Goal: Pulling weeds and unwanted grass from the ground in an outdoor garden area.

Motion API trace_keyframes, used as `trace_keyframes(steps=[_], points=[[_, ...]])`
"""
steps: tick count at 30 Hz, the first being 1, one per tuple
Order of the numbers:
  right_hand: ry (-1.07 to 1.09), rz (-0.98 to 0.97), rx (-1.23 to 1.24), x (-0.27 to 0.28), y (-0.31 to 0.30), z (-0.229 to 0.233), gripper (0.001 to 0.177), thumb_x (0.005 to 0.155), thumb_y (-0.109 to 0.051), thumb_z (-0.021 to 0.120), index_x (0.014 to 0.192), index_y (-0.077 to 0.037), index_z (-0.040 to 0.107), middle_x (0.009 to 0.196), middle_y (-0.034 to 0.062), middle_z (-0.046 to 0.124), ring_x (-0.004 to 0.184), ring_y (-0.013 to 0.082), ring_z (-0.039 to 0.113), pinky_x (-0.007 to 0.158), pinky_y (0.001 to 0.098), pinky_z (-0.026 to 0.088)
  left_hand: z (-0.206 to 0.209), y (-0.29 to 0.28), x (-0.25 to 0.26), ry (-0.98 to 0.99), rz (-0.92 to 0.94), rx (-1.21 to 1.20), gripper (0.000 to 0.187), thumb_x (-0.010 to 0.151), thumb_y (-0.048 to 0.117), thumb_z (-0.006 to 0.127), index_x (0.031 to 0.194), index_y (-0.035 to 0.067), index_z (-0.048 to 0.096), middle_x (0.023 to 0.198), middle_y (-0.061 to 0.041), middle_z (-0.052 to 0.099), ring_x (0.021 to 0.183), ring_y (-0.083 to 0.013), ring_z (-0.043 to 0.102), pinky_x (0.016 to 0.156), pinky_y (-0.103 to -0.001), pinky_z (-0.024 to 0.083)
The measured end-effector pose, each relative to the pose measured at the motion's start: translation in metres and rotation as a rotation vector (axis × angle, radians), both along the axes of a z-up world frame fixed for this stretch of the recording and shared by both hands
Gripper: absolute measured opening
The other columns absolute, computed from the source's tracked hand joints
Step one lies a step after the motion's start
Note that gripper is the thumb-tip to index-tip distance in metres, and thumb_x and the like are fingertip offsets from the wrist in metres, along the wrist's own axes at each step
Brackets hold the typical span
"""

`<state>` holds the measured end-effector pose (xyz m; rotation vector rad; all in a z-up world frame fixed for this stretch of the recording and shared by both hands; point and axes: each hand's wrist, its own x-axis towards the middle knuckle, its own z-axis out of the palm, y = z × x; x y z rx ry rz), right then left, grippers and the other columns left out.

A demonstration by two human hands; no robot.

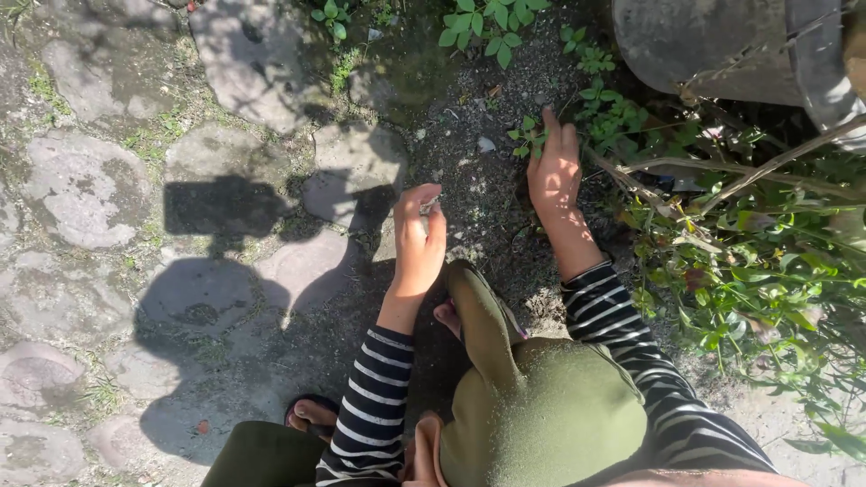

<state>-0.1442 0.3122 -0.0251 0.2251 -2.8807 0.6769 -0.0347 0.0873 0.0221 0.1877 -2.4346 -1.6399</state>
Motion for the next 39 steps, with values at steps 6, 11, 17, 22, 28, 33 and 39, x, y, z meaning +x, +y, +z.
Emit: trace_keyframes(steps=[6,11,17,22,28,33,39], points=[[0.062,0.055,-0.133,-0.001,0.012,-0.023,0.04,0.08,0.015,0.06,0.114,-0.004,0.063,0.111,0.0155,0.063,0.097,0.034,0.07,0.076,0.0411,0.06,0.002,0.016,-0.024,0.01,-0.068,-0.086,0.028,0.098,0.001,0.057,0.125,0.004,0.056,0.119,-0.013,0.062,0.115,-0.0328,0.059,0.103,-0.044,0.047],[-0.017,0.012,-0.216,0.002,0.009,-0.022,0.047,0.085,0.018,0.057,0.126,-0.002,0.063,0.111,0.0189,0.064,0.086,0.0307,0.07,0.068,0.0386,0.06,-0.004,0.031,-0.048,-0.011,-0.111,-0.118,0.026,0.097,0.002,0.057,0.123,0.003,0.057,0.115,-0.014,0.064,0.11,-0.0316,0.059,0.098,-0.044,0.049],[-0.02,0.11,0.151,-0.001,0.014,-0.033,0.048,0.084,0.0,0.073,0.131,0.0,0.062,0.112,0.0239,0.063,0.093,0.0351,0.071,0.07,0.0359,0.062,-0.005,0.042,-0.056,0.011,-0.133,-0.086,0.025,0.096,0.0,0.055,0.121,0.001,0.058,0.113,-0.015,0.065,0.104,-0.0284,0.06,0.096,-0.043,0.049],[-0.082,0.106,-0.023,-0.009,0.016,-0.022,0.041,0.079,0.008,0.067,0.116,-0.008,0.075,0.104,0.0156,0.07,0.085,0.0281,0.071,0.073,0.0365,0.062,-0.002,0.051,-0.056,-0.018,-0.125,-0.031,0.025,0.095,0.001,0.056,0.12,0.002,0.06,0.114,-0.014,0.066,0.108,-0.0287,0.06,0.099,-0.042,0.048],[0.101,0.101,-0.465,-0.015,-0.017,0.031,0.028,0.089,0.009,0.056,0.11,-0.001,0.073,0.103,0.0112,0.077,0.086,0.0215,0.067,0.074,0.0312,0.058,0.005,0.048,-0.064,-0.007,-0.13,0.008,0.031,0.098,0.004,0.054,0.129,0.003,0.059,0.122,-0.015,0.066,0.117,-0.029,0.058,0.105,-0.042,0.046],[-0.89,-0.149,-1.178,-0.027,-0.021,0.037,0.021,0.105,-0.024,0.065,0.107,-0.005,0.075,0.097,-0.0003,0.072,0.077,0.0089,0.054,0.068,0.0265,0.044,-0.004,0.045,-0.093,-0.104,-0.188,0.509,0.044,0.113,0.029,0.041,0.147,0.003,0.049,0.141,-0.016,0.061,0.135,-0.0268,0.058,0.121,-0.039,0.042],[-0.859,0.113,-1.057,-0.049,-0.014,0.036,0.036,0.103,-0.019,0.053,0.135,-0.004,0.061,0.122,0.0055,0.069,0.116,0.0168,0.062,0.104,0.0346,0.048,-0.021,0.071,-0.129,-0.304,-0.251,0.764,0.053,0.109,0.034,0.051,0.151,0.001,0.045,0.141,-0.015,0.059,0.135,-0.025,0.053,0.119,-0.039,0.037]])
